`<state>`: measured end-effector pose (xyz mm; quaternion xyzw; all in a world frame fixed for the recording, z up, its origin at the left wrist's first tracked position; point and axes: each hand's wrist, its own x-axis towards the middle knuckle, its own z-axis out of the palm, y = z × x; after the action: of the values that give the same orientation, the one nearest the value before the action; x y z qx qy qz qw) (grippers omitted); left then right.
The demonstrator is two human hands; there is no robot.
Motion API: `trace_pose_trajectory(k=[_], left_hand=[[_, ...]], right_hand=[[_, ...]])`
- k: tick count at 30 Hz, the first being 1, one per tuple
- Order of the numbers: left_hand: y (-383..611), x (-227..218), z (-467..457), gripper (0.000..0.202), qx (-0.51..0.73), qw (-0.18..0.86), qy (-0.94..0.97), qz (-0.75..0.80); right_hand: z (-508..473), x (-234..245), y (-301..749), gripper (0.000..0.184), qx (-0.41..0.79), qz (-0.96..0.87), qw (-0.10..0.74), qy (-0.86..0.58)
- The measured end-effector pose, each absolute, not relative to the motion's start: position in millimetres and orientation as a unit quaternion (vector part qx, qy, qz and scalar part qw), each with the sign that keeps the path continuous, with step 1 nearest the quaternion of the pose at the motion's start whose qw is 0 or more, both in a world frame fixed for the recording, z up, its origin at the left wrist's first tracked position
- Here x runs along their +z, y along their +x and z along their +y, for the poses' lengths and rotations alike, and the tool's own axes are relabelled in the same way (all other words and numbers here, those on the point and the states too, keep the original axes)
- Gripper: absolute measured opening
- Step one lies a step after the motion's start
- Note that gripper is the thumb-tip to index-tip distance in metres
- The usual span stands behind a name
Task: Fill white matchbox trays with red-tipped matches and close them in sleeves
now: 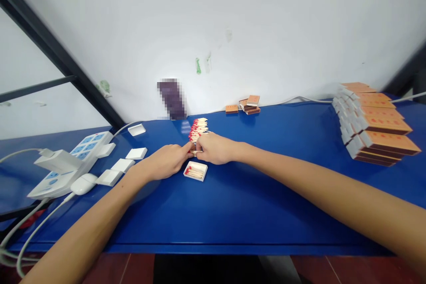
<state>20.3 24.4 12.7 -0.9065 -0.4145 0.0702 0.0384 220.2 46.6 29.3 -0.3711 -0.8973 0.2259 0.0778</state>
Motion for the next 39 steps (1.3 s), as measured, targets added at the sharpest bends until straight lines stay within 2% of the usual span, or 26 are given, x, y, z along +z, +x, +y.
trace_pose_trajectory(k=[4,8,12,15,21,32,39], left_hand=[[21.6,28.8,13.2,0.026,0.061,0.026,-0.901,-0.429],[25.3,44.9,-3.3,0.023,0.063,-0.004,-0.909,-0.413],[27.7,44.2,-8.0,0.02,0.068,-0.036,-0.914,-0.399],[27.3,38.5,-4.3,0.022,0.06,-0.051,-0.917,-0.39],[26.2,37.0,1.8,0.019,-0.019,-0.084,-0.927,-0.364],[22.5,30.8,7.3,0.019,-0.111,-0.164,-0.904,-0.38],[19.0,33.0,7.9,0.028,-0.089,-0.142,-0.91,-0.379]], right_hand=[[42.4,42.9,223.7,0.021,0.252,-0.892,0.079,-0.368],[35.9,55.9,228.2,0.021,0.284,-0.896,0.03,-0.34],[29.7,56.3,227.2,0.016,0.274,-0.901,-0.005,-0.336],[24.0,53.5,223.8,0.019,0.231,-0.91,-0.024,-0.344],[12.3,54.2,219.8,0.019,0.12,-0.925,-0.027,-0.361],[21.7,55.7,222.1,0.015,0.153,-0.921,-0.026,-0.358],[18.2,76.9,234.9,0.015,0.154,-0.927,-0.039,-0.339]])
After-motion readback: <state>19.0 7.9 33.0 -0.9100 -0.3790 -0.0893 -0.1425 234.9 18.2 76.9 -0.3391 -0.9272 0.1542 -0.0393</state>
